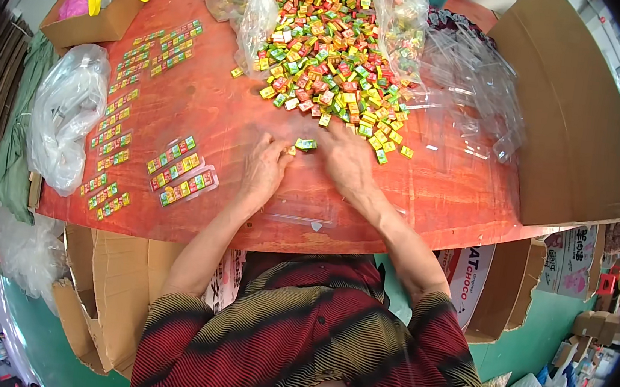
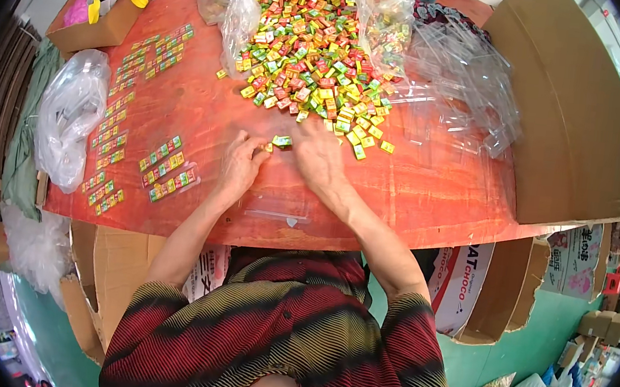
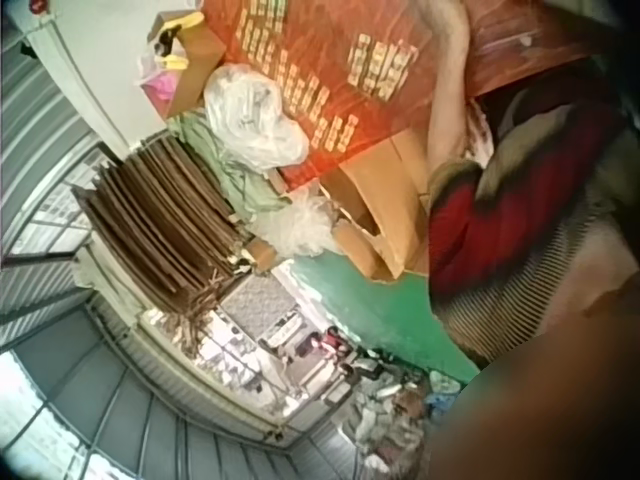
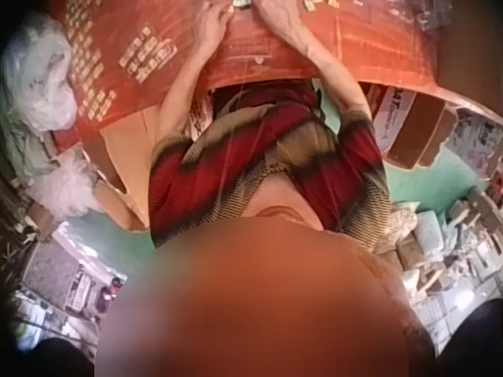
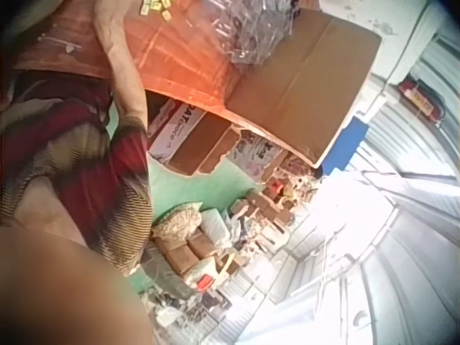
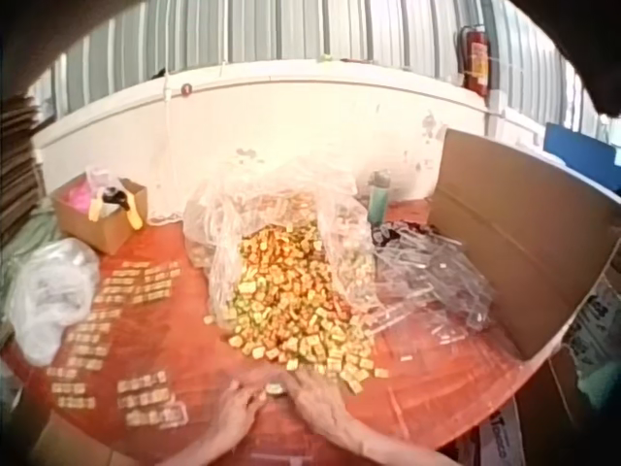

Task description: The person is sorting and packing small colorful packets into plastic bags on a table.

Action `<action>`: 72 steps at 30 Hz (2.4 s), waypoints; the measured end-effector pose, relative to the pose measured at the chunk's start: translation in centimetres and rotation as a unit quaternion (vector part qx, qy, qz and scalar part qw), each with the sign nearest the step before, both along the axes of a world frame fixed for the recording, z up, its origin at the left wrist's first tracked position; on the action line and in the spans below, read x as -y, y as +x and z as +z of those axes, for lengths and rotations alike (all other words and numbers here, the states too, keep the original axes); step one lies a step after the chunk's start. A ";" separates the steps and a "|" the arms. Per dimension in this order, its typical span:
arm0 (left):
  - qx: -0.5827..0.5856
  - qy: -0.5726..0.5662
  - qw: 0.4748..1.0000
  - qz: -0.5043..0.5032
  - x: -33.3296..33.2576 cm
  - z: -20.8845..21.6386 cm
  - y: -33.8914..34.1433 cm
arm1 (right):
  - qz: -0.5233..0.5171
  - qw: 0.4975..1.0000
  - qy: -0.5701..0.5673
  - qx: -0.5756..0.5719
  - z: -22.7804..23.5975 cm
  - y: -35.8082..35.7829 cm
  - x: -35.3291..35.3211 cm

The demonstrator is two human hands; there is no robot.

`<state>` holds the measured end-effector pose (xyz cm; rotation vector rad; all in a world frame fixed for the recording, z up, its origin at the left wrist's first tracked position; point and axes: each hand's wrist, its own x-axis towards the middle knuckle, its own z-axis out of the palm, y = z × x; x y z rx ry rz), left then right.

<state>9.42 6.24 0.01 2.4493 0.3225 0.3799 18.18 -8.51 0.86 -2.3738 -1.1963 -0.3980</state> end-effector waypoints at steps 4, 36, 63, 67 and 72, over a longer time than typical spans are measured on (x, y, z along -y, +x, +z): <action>0.030 0.033 0.999 -0.004 -0.2 -0.3 0.4 | 0.067 0.996 0.064 -0.003 -1.1 -0.6 -1.2; -0.030 0.037 0.997 -0.064 -0.2 0.8 1.3 | -0.105 0.993 0.015 -0.045 -0.6 1.0 -0.7; -0.009 -0.041 0.992 -0.122 2.1 -0.1 3.0 | -0.102 0.991 -0.088 -0.017 -0.9 1.6 1.6; -0.027 -0.004 0.986 -0.167 1.7 0.2 3.9 | -0.113 0.984 -0.140 -0.001 -0.3 0.6 0.2; -0.008 0.001 0.990 -0.142 2.5 0.4 3.9 | -0.054 0.991 0.012 -0.120 1.4 0.8 2.3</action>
